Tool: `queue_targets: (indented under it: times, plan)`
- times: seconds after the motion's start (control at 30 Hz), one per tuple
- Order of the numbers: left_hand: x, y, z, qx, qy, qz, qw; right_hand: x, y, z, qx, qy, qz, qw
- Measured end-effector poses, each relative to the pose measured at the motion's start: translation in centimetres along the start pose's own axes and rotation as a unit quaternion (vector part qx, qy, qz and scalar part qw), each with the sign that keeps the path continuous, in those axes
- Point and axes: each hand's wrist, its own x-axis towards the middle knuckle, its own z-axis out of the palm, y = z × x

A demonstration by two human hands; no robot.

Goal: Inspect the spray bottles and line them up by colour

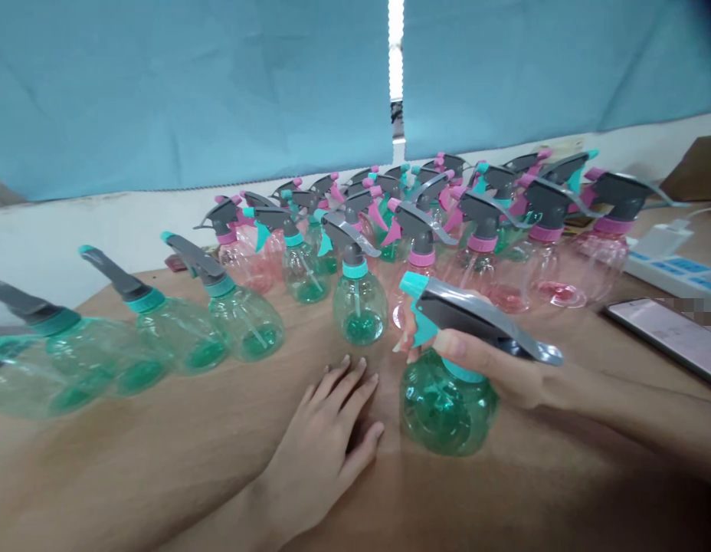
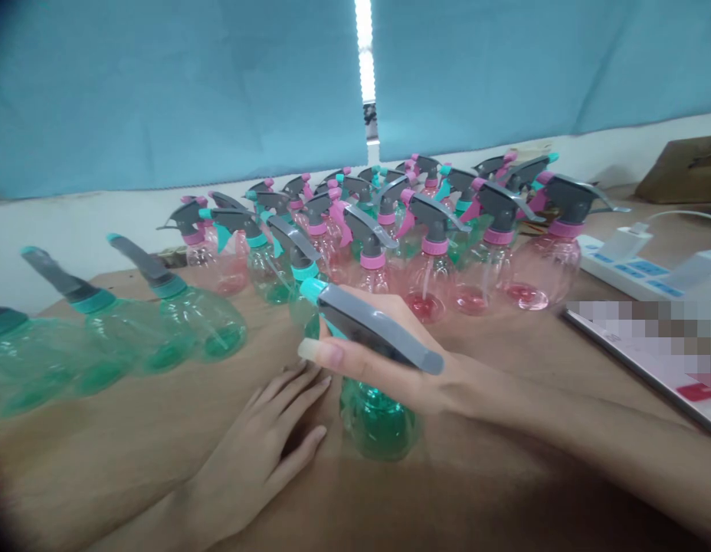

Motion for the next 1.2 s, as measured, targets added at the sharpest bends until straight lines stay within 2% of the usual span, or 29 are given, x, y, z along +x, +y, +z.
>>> queue_targets:
  times: [0.1, 0.27, 0.4, 0.57, 0.77, 0.87, 0.93, 1.0, 1.2]
  plan:
    - [0.0, 0.1, -0.2, 0.003, -0.015, -0.004, 1.000, 0.8, 0.4, 0.5, 0.037, -0.025, -0.010, 0.999]
    - [0.0, 0.2, -0.2, 0.004, -0.026, -0.008, 1.000, 1.7, 0.7, 1.3, 0.105, 0.014, -0.020, 0.994]
    - [0.0, 0.2, -0.2, 0.006, -0.032, -0.010, 0.999, 1.4, 0.6, 1.5, 0.097, 0.038, -0.006, 0.995]
    - [0.1, 0.3, -0.4, -0.002, -0.034, -0.020, 0.999, 1.1, 1.1, 1.4, 0.082, 0.032, -0.013, 0.996]
    - [0.0, 0.1, 0.0, -0.013, -0.010, -0.012, 1.000, -0.1, 1.4, 0.5, -0.042, 0.102, -0.056, 0.992]
    - [-0.2, -0.1, 0.2, -0.019, -0.001, -0.014, 1.000, -1.7, 1.4, -0.3, -0.133, 0.111, -0.032, 0.984]
    - [-0.4, -0.2, 0.3, -0.024, 0.006, -0.012, 1.000, -2.8, 1.3, -0.7, -0.205, 0.116, 0.009, 0.972]
    - [-0.5, -0.3, 0.4, -0.029, 0.016, -0.005, 0.999, -3.6, 0.9, -0.8, -0.257, 0.118, 0.023, 0.959]
    - [-1.5, -0.9, 0.5, -0.037, 0.051, 0.016, 0.998, -3.7, -0.3, 0.8, -0.327, 0.127, 0.025, 0.936]
